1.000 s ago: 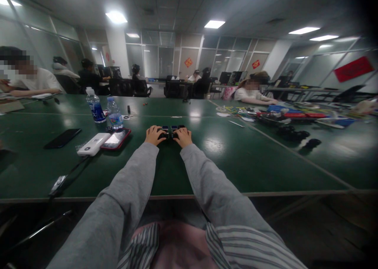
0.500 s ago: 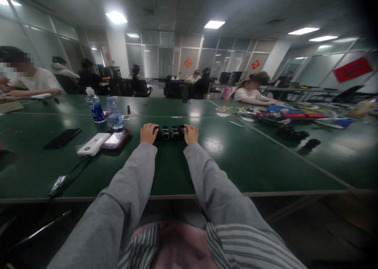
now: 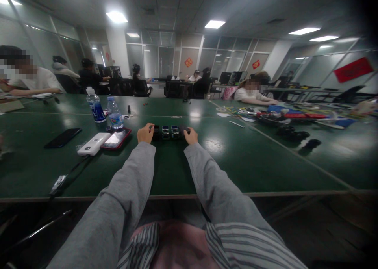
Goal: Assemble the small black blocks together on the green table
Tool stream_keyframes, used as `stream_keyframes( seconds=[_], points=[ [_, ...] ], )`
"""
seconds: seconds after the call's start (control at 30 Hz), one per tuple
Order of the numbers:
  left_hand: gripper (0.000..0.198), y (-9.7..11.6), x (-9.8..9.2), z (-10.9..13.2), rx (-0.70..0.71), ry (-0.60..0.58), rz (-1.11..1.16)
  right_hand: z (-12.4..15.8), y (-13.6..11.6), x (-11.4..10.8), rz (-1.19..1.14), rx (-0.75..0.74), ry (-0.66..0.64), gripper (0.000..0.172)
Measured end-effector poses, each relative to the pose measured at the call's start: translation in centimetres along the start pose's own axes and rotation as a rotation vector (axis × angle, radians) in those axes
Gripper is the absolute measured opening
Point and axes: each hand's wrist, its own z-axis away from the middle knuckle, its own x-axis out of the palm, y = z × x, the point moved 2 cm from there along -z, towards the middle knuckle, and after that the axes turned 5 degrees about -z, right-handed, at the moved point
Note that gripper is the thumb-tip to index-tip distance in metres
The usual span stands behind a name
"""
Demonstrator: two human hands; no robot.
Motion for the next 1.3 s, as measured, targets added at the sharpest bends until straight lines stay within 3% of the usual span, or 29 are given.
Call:
stream_keyframes(
  seconds=[0.23,0.37,0.47,0.6,0.77,0.87,1.0,1.07,1.13,1.3],
  points=[
    [0.029,0.2,-0.3,0.1,0.012,-0.012,-0.015,0.5,0.5,-0.8,0.045,0.257,0.107,0.045],
    [0.027,0.2,-0.2,0.0,0.039,0.021,-0.025,0.9,-0.1,-0.8,0.079,0.179,0.126,0.058],
    [0.028,0.3,-0.3,0.0,0.029,0.016,-0.029,0.9,-0.5,-0.9,0.168,0.123,0.097,0.059],
    [0.028,0.4,-0.4,0.1,0.030,0.015,-0.024,0.6,-0.1,-1.3,0.075,0.172,0.046,0.046],
    [0.028,0.4,-0.4,0.0,0.029,0.001,-0.035,0.7,0.2,-1.4,0.107,0.241,0.065,0.055],
    [0.029,0.5,-0.5,0.1,0.033,-0.001,-0.036,0.8,-0.2,-0.9,0.169,0.146,0.077,0.062],
    [0.029,0.4,-0.8,0.3,0.014,-0.004,-0.039,0.2,0.0,-1.2,0.180,0.011,-0.067,0.060],
    [0.029,0.2,-0.8,0.4,0.014,-0.001,-0.035,-0.3,1.2,-3.3,0.121,0.020,-0.104,0.053],
    [0.028,0.0,-0.7,0.4,0.016,0.010,-0.029,-0.4,3.4,-7.0,0.047,0.048,-0.073,0.051],
    [0.028,0.0,-0.6,0.4,-0.001,0.004,-0.039,2.2,13.0,-21.2,0.019,0.109,0.184,0.067]
  ],
)
